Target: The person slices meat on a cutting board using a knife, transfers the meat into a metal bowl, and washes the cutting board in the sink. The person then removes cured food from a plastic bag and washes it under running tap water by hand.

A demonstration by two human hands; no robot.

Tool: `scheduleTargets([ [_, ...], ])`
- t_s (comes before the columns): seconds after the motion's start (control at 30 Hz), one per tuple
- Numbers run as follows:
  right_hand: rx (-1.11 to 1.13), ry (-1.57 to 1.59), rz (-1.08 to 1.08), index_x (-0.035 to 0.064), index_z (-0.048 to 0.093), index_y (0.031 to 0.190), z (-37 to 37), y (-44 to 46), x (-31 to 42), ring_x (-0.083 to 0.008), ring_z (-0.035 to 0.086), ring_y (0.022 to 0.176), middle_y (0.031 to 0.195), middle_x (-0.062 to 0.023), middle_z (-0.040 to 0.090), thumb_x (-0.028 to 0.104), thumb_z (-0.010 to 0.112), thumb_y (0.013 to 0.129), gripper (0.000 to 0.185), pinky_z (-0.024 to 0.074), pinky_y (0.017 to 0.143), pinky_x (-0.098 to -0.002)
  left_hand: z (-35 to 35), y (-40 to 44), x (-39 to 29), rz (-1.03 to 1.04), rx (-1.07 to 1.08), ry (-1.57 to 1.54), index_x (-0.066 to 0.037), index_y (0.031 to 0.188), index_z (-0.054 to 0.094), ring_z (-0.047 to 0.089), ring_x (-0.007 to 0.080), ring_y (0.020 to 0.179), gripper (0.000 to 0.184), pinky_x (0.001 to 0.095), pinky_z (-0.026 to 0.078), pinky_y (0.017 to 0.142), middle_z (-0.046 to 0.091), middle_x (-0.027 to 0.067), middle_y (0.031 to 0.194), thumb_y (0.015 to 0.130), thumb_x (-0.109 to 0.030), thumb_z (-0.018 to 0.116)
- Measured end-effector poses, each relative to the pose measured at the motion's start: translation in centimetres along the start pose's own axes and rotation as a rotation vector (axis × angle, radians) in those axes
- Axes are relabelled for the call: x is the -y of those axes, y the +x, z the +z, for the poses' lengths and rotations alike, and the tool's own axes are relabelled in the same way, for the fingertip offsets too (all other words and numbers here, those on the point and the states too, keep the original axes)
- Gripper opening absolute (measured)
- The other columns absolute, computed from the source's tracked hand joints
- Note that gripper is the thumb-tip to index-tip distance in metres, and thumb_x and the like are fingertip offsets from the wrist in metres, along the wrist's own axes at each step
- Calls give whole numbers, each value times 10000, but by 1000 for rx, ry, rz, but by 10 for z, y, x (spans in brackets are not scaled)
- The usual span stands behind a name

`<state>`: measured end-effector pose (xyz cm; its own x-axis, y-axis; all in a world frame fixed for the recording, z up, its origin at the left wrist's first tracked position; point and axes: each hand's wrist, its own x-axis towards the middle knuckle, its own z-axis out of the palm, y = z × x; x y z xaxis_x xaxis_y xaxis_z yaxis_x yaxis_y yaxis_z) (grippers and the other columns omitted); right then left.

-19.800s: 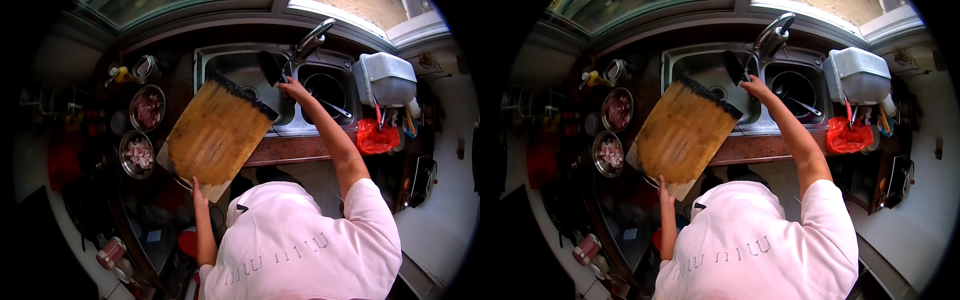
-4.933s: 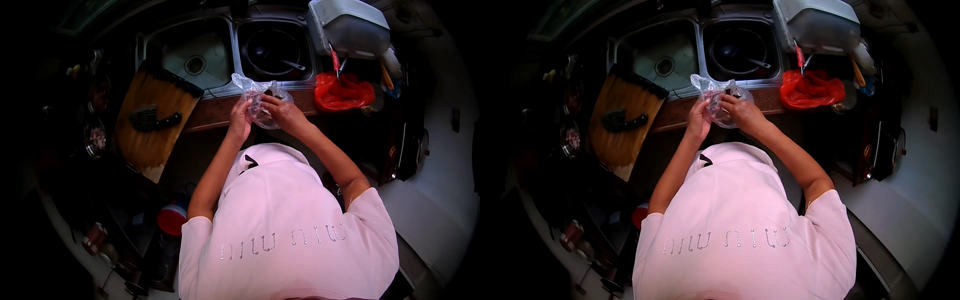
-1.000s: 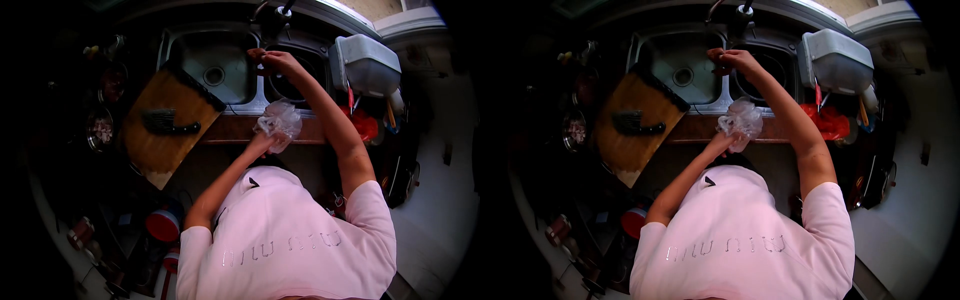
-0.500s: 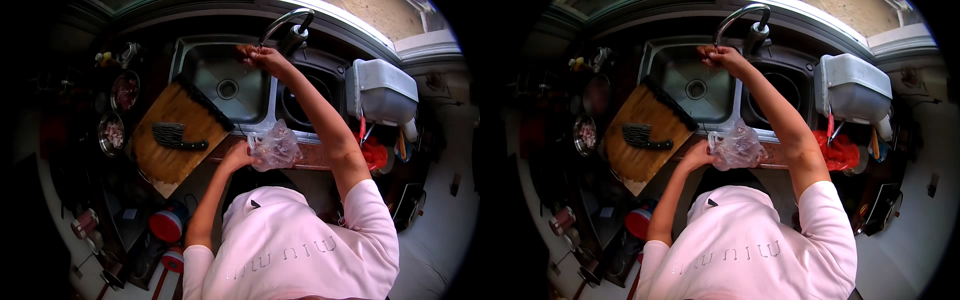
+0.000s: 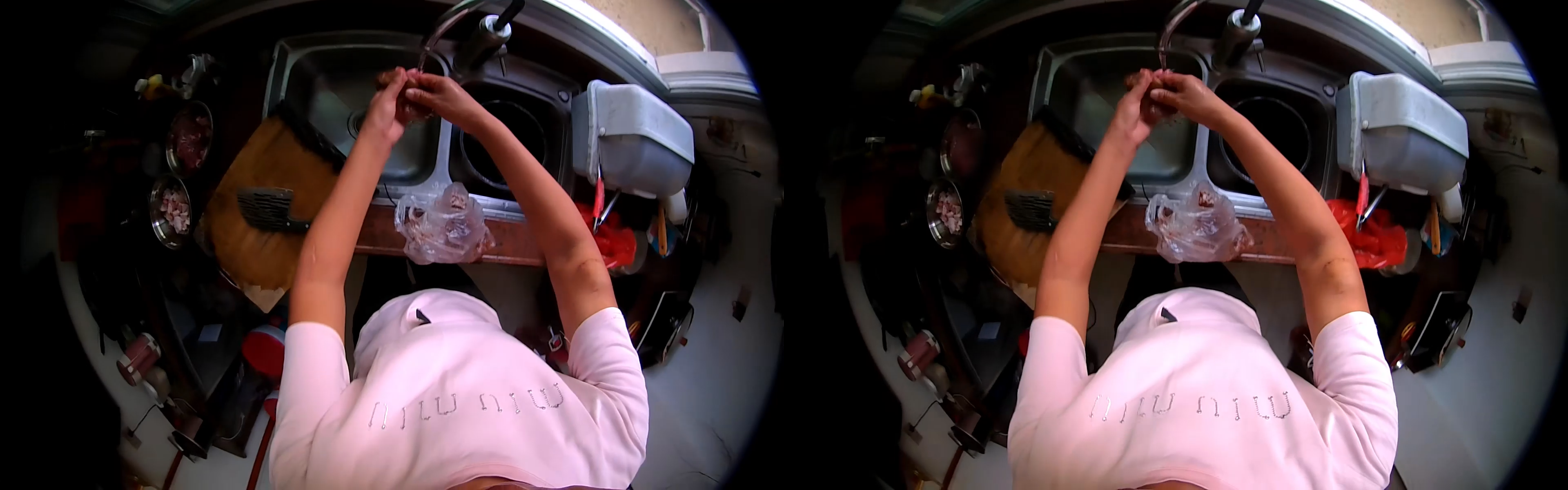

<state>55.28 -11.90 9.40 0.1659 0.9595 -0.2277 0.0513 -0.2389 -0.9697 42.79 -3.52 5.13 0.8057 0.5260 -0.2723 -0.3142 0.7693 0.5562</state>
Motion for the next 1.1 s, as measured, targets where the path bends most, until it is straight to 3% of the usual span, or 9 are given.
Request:
scheduleTargets([
  [0.03,-49,-88,6,-29,603,1081,1,-2,1,-80,538,795,881,-24,618,205,625,903,295,473,721,-259,1,6,1,13,-48,28,-95,1113,589,595,142,919,352,327,507,803,625,19,1070,889,-364,620],
  [0.27,-85,-357,97,-22,618,1087,-8,-5,-22,-137,594,822,903,-64,662,298,647,869,388,481,760,-296,3,23,-14,99,-115,5,-97,1125,563,624,179,923,383,343,507,827,660,52,1022,868,-370,642],
  [0.53,-277,437,81,56,632,1037,13,33,13,-45,551,678,757,24,602,205,570,938,190,432,590,-173,-22,1,-9,-169,-245,74,-220,1178,543,628,156,909,364,394,495,800,653,-22,1003,879,-414,618],
  [0.7,-361,190,197,55,629,900,21,17,25,-61,520,622,674,15,562,405,536,939,364,422,554,-226,-16,-3,-2,-193,-164,77,-241,1244,495,615,152,962,404,394,484,810,638,-17,1052,880,-331,646],
  [0.8,-533,-362,141,48,623,837,15,22,-8,-180,600,657,711,-60,608,453,518,932,429,469,601,-322,-13,11,8,-100,-96,-60,-195,1308,426,609,171,1006,432,343,478,876,609,29,1154,916,-241,602],
  [0.83,-596,-698,-144,42,582,915,14,24,-15,-334,637,758,783,-137,634,431,508,937,396,485,673,-401,-7,15,10,-60,-84,-97,-178,1309,422,607,176,1017,418,327,476,888,604,40,1170,926,-225,584],
  [0.97,-572,-634,114,72,469,1060,27,16,-15,-401,625,879,960,-189,644,394,536,921,357,472,713,-461,0,22,5,16,-41,-248,-106,1259,436,598,194,1045,340,311,485,913,581,87,1221,952,-214,532],
  [1.07,-548,-379,-171,76,469,1076,33,27,-35,-397,629,895,963,-203,637,339,559,924,317,479,677,-435,-12,30,4,51,-41,-317,-73,1198,455,597,213,1038,304,326,503,903,568,116,1236,958,-251,513],
  [1.1,-531,-444,-228,59,525,1014,35,31,-30,-310,653,746,815,-150,640,324,585,919,287,486,615,-355,-18,31,0,47,-60,-329,-68,1185,460,599,219,1026,295,332,505,896,573,123,1226,960,-252,512],
])
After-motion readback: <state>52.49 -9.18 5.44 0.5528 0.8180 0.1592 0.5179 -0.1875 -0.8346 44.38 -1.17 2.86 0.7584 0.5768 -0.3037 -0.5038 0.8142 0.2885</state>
